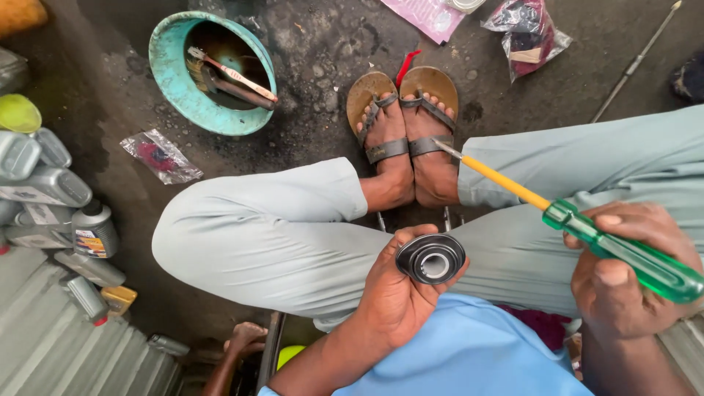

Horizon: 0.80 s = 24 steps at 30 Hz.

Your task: The recorder is servicing or cleaning a motorcycle carburetor component while sitting on the floor.

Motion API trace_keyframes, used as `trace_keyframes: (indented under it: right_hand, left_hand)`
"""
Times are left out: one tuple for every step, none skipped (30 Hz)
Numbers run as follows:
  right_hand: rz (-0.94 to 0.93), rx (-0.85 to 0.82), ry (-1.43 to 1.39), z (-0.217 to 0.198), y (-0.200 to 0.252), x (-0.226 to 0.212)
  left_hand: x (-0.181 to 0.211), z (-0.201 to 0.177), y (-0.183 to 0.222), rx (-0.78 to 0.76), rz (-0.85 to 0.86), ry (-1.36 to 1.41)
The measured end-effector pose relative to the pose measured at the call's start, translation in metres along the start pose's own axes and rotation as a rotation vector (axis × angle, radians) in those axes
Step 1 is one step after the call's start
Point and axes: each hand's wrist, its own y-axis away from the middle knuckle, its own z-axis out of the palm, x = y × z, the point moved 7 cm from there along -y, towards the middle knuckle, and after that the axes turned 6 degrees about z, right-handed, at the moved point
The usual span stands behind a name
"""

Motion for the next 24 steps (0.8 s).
trace_keyframes:
  right_hand:
    - [-0.012,-0.013,0.045,0.002,-0.004,-0.002]
    - [0.0,-0.012,0.046,0.0,-0.001,0.001]
    - [0.021,-0.001,0.032,-0.003,0.001,0.006]
    - [0.042,0.01,0.018,-0.005,0.005,0.01]
    - [0.052,0.009,0.019,-0.007,0.003,0.011]
    - [0.078,-0.001,0.027,-0.009,0.001,0.014]
    - [0.1,-0.013,0.033,-0.01,-0.001,0.016]
    - [0.107,-0.014,0.035,-0.008,-0.004,0.016]
    - [0.085,-0.053,0.038,-0.005,-0.006,0.014]
    - [0.064,-0.093,0.039,-0.002,-0.007,0.011]
    - [0.069,-0.095,0.039,-0.002,-0.007,0.014]
    - [0.067,-0.063,0.041,-0.004,-0.006,0.017]
    - [0.065,-0.031,0.044,-0.007,-0.004,0.019]
    - [0.068,-0.033,0.046,-0.009,-0.002,0.021]
    - [0.075,-0.026,0.04,-0.011,0.0,0.023]
    - [0.083,-0.02,0.033,-0.013,0.003,0.026]
    - [0.084,-0.021,0.033,-0.013,0.001,0.023]
    - [0.101,-0.024,0.08,-0.012,-0.001,0.021]
    - [0.116,-0.027,0.126,-0.011,-0.003,0.02]
    - [0.116,-0.028,0.127,-0.011,0.0,0.024]
    - [0.08,-0.017,0.094,-0.013,0.002,0.025]
    - [0.045,-0.007,0.06,-0.014,0.005,0.026]
    - [0.045,-0.009,0.06,-0.013,0.005,0.027]
    - [0.037,0.012,0.066,-0.013,0.005,0.026]
  left_hand:
    - [0.002,0.002,-0.003,0.017,-0.011,0.062]
    - [0.006,0.006,-0.006,0.028,-0.015,0.064]
    - [0.01,0.006,-0.009,0.092,-0.014,0.013]
    - [0.014,0.005,-0.012,0.156,-0.014,-0.038]
    - [0.015,0.003,-0.015,0.166,-0.016,-0.036]
    - [0.017,0.001,-0.017,0.178,0.0,0.009]
    - [0.019,0.0,-0.02,0.186,0.017,0.055]
    - [0.021,-0.001,-0.023,0.193,0.016,0.057]
    - [0.021,-0.003,-0.025,0.2,0.011,0.071]
    - [0.022,-0.005,-0.026,0.207,0.007,0.085]
    - [0.022,-0.009,-0.027,0.211,0.007,0.087]
    - [0.022,-0.009,-0.028,0.149,0.013,0.114]
    - [0.022,-0.009,-0.028,0.085,0.019,0.141]
    - [0.023,-0.004,-0.03,0.088,0.018,0.143]
    - [0.024,-0.003,-0.031,0.159,0.006,0.138]
    - [0.024,-0.003,-0.031,0.23,-0.006,0.132]
    - [0.024,-0.003,-0.031,0.231,-0.006,0.134]
    - [0.024,-0.004,-0.031,0.237,-0.011,0.13]
    - [0.024,-0.005,-0.032,0.242,-0.018,0.125]
    - [0.023,-0.005,-0.032,0.242,-0.017,0.127]
    - [0.024,-0.005,-0.032,0.255,-0.013,0.117]
    - [0.024,-0.005,-0.032,0.269,-0.009,0.108]
    - [0.024,-0.005,-0.033,0.269,-0.008,0.109]
    - [0.024,-0.004,-0.033,0.254,-0.01,0.12]
